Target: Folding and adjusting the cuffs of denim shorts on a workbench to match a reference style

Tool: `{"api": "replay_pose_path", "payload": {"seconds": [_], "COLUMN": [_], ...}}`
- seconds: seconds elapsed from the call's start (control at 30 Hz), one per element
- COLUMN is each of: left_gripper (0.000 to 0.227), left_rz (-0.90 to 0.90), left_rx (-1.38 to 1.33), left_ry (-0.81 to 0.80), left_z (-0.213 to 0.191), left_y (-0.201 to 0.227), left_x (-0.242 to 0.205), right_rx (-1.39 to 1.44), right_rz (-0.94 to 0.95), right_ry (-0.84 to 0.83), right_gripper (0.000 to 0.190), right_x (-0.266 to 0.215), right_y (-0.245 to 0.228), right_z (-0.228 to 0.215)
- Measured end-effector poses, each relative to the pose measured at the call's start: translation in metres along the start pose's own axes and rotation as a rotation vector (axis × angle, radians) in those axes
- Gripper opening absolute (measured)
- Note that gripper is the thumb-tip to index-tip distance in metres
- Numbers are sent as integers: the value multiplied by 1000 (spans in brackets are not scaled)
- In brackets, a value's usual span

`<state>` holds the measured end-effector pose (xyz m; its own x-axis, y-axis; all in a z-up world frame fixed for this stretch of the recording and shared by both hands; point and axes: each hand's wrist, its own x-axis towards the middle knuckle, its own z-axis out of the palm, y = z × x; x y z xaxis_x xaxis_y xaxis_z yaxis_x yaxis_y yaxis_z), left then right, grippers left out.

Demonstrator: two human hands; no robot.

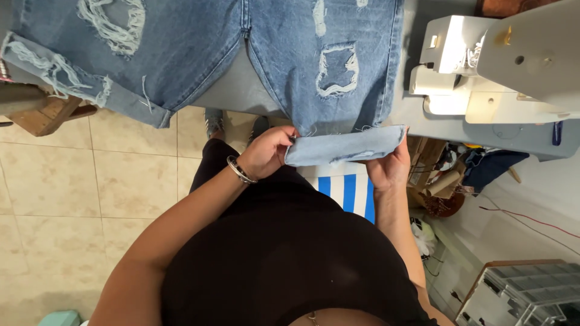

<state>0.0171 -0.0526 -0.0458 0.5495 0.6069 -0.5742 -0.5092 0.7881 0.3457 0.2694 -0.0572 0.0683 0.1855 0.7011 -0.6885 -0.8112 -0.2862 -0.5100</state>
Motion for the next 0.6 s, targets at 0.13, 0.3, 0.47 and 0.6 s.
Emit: {"api": "replay_pose_path", "payload": {"seconds": [0.13, 0.3, 0.47, 0.6], "left_gripper": [14, 22, 36, 76], "left_rz": [132, 192, 213, 238], "left_rx": [291, 507, 798, 1167], "left_ry": [50, 15, -58, 54], "left_z": [20, 1, 26, 43], "left_y": [31, 27, 41, 37], "left_x": [-10, -14, -34, -40], "right_rx": [-31, -397, -807, -1145], "right_rz": [-8, -261, -377, -283], "right_ry": [-25, -162, -364, -289], "right_gripper": [32, 24, 53, 74], "right_x": [11, 51, 31, 14], "right_y": [-3, -8, -27, -29], "right_z": [-1, -68, -82, -69]}}
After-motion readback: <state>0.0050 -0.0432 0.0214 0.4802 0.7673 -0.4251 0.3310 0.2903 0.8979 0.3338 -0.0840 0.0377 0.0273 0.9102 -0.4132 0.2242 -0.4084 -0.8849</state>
